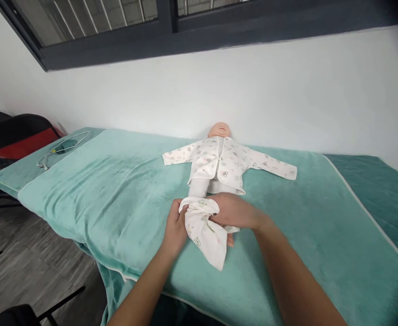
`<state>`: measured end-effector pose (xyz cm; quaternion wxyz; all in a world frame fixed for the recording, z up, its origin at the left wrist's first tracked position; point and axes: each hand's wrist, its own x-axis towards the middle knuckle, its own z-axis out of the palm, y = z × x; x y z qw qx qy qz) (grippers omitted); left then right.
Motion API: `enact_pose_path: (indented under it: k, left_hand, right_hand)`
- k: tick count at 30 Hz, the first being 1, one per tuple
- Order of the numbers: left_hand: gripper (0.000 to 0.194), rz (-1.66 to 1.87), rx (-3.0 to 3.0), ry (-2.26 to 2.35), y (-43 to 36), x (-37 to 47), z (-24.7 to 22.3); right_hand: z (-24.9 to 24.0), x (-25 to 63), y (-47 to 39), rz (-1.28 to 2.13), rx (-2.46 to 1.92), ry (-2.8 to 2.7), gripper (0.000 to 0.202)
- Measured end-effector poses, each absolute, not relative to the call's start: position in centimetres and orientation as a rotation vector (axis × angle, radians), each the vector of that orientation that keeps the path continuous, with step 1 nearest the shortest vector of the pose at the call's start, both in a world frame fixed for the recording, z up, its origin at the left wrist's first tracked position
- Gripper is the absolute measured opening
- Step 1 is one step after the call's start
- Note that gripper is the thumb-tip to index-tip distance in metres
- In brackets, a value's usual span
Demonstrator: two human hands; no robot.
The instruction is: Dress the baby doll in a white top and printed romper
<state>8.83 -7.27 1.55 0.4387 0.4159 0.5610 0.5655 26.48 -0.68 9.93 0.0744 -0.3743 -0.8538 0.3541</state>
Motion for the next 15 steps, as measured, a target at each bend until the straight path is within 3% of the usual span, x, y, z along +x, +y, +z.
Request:
enact_pose_path:
  k: [4,15]
  left_hand:
    - [0.028,1.477,1.111,1.404,-6.1,8.8,1.6]
    - [0.016,1.421,1.378,1.503,0.0,7.3,1.6]
  right_hand:
    - [9.5,26.4,-0.6,1.031,-1.139,-2.513,0.004]
    - [8.5,25.4,-0.2,0.884,-1.257,-2.323,0.003]
